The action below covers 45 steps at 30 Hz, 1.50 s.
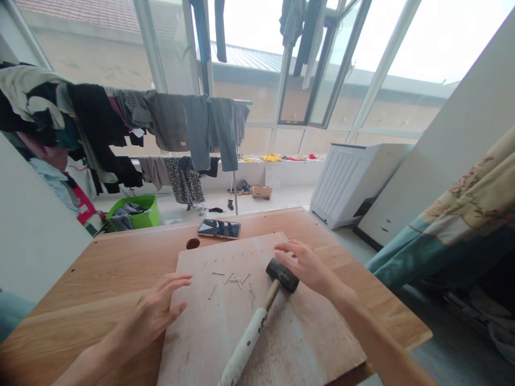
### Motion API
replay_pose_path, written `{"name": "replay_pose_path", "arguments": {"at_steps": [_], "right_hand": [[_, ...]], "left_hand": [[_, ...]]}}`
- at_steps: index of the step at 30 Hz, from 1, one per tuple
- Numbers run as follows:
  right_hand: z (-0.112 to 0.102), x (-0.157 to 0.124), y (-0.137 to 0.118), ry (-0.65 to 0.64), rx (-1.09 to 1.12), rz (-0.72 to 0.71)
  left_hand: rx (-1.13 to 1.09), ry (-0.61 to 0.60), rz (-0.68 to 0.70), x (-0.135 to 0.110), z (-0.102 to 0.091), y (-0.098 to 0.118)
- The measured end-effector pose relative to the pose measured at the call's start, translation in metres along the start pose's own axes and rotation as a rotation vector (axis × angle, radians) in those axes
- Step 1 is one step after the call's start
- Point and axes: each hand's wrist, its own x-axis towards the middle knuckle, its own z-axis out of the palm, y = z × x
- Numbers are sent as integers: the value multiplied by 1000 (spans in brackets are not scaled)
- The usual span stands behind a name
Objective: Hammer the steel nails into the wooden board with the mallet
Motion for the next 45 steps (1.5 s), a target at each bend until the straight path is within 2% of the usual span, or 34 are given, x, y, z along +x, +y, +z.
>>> {"name": "replay_pose_path", "arguments": {"at_steps": [2,5,8,11,14,17,20,24,28,31,34,37,41,45], "right_hand": [[-3,-25,25,72,-147,73],[7,-58,51,81,-242,171],[25,-75,57,134,-238,200],[38,-79,50,171,-216,265],[48,-79,33,156,-178,283],[65,-81,5,129,-124,237],[90,-81,-30,85,-38,175],[124,-70,-74,-17,126,118],[144,-58,-107,-161,266,-21],[146,-53,-124,-228,240,-107],[143,-53,-129,-256,182,-114],[137,-57,-122,-247,153,-111],[125,-66,-94,-156,75,-96],[106,-77,-52,-25,-41,-32]], "left_hand": [[65,3,5,-22,-3,2],[150,-10,11,-47,-4,11],[231,-26,14,-59,-2,20],[279,-18,-4,-65,-2,24],[308,14,-92,-76,-8,19],[329,42,-217,-99,-22,4],[348,99,-368,-128,-46,-14],[401,205,-564,-156,-86,-34],[404,300,-735,-168,-119,-39],[395,305,-792,-170,-130,-35],[427,235,-797,-165,-129,-28],[457,191,-711,-156,-121,-20],[441,138,-599,-136,-98,-6],[395,90,-508,-107,-62,19]]}}
